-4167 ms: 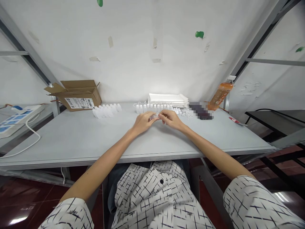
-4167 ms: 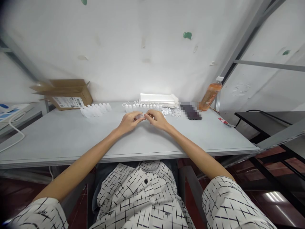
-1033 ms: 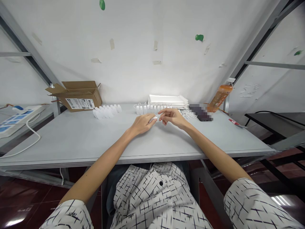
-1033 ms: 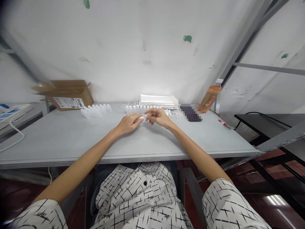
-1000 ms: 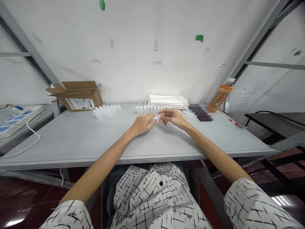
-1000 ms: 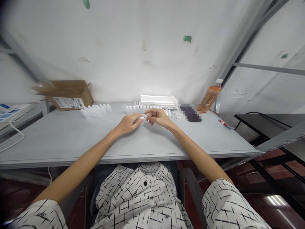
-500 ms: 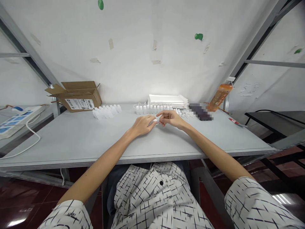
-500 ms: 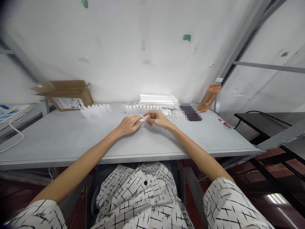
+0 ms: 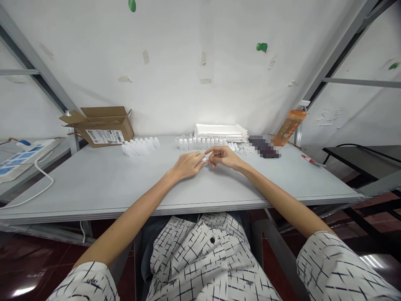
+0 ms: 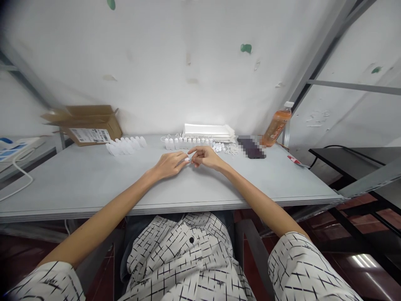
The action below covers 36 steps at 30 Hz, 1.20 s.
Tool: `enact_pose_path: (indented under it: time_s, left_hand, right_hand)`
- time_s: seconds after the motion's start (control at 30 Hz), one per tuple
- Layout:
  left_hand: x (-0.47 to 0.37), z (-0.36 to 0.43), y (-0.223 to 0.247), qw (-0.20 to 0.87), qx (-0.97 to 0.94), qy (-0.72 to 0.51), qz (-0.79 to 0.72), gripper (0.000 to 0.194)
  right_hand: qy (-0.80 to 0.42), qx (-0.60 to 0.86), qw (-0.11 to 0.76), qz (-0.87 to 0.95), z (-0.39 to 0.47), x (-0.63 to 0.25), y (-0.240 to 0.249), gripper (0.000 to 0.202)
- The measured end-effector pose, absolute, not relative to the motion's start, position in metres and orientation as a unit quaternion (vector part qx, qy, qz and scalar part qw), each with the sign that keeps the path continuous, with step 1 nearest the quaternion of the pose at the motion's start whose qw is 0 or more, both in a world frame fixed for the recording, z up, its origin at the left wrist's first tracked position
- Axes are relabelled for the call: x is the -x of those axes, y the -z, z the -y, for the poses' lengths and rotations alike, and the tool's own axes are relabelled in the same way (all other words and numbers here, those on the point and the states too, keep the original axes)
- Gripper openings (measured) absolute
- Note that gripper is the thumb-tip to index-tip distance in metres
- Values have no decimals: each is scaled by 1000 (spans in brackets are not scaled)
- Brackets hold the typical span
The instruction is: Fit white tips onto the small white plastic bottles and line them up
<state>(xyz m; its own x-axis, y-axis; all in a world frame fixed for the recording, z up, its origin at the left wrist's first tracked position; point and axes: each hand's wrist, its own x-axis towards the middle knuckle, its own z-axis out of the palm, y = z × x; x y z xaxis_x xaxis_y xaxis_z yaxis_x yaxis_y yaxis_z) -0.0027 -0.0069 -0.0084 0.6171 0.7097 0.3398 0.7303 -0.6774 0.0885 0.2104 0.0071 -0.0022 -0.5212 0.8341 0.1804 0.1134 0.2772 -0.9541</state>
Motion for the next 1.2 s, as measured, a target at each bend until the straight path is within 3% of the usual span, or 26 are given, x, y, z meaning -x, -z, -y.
enact_pose_path:
  time_s: [0.6, 0.97, 1.2]
  left_hand:
    - [-1, 7, 10, 58, 908, 139, 390, 32]
    - [1, 8, 2, -14, 891, 187, 413, 33]
    - [0, 6, 2, -5, 896, 182, 404, 31]
  right_hand:
    - [-516, 346, 348, 702, -1, -205, 0, 22]
    - [-495, 342, 384, 701, -6, -213, -5, 19]
    - [-460, 358, 383, 717, -6, -213, -6, 16]
